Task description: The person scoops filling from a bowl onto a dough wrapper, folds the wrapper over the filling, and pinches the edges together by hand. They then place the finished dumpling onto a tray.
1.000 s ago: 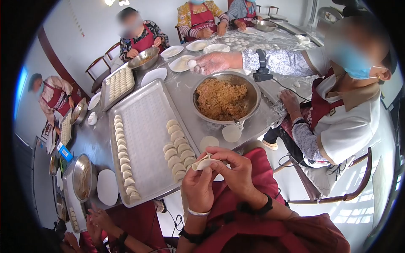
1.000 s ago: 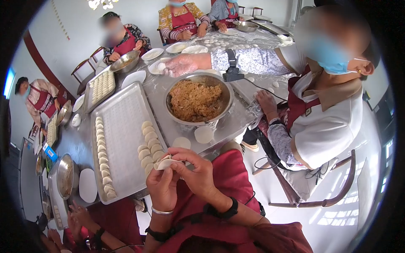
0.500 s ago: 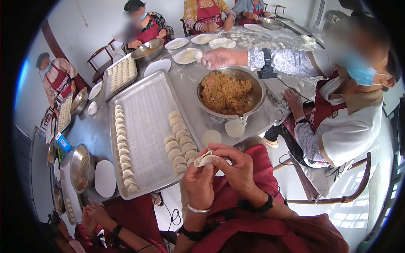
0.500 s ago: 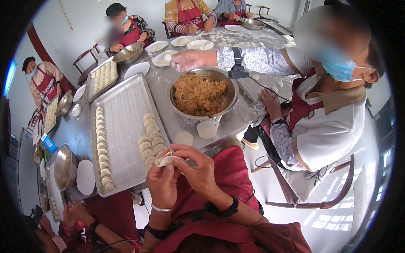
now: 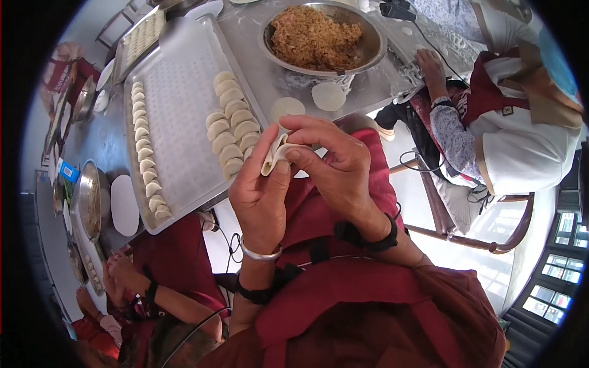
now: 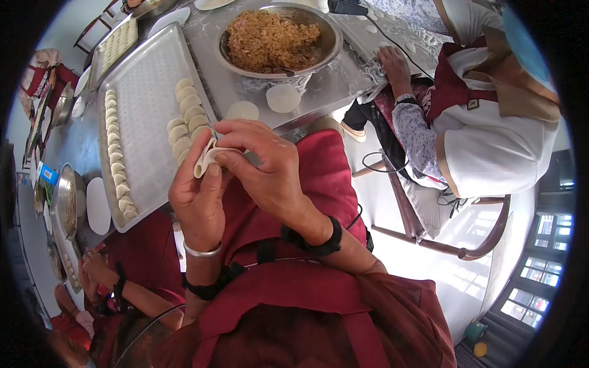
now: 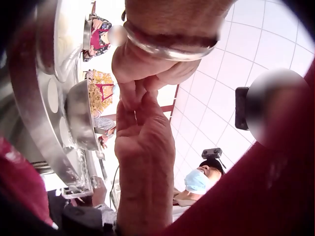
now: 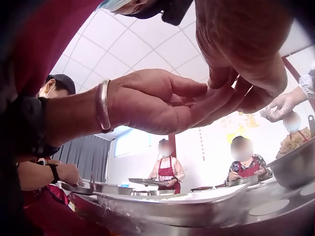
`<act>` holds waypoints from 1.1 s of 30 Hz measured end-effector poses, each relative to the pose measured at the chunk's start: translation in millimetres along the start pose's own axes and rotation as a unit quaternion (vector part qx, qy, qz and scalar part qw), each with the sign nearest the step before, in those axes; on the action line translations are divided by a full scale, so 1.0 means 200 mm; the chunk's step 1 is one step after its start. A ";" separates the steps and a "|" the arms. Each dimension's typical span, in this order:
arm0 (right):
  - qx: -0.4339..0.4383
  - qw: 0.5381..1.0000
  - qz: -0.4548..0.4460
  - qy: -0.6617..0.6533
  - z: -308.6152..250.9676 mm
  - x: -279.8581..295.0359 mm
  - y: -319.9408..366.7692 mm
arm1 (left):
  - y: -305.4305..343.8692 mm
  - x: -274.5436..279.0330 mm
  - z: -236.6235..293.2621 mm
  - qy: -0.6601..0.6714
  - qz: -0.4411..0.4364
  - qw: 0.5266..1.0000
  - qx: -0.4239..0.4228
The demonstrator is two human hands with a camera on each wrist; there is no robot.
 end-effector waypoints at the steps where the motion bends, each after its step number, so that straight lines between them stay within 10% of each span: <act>1: -0.012 1.000 -0.010 0.002 0.00 0.01 0.00 | 0.00 0.00 0.00 -0.020 -0.003 1.000 0.000; 9: -0.084 0.996 0.000 -0.036 0.00 0.03 -0.04 | -0.01 -0.01 -0.01 0.076 -0.025 0.997 0.020; 33: 0.117 0.982 -0.128 0.072 -0.05 0.02 -0.02 | 0.03 0.00 0.00 0.000 -0.098 0.987 0.125</act>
Point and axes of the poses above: each hand's wrist, its own y-axis away from the middle knuckle, its own x-axis out of the back of the hand, z = x × y, the point moved 5 cm from there along -y, towards the middle knuckle, and after that the axes turned 13 degrees about x, right-handed, at the moved point
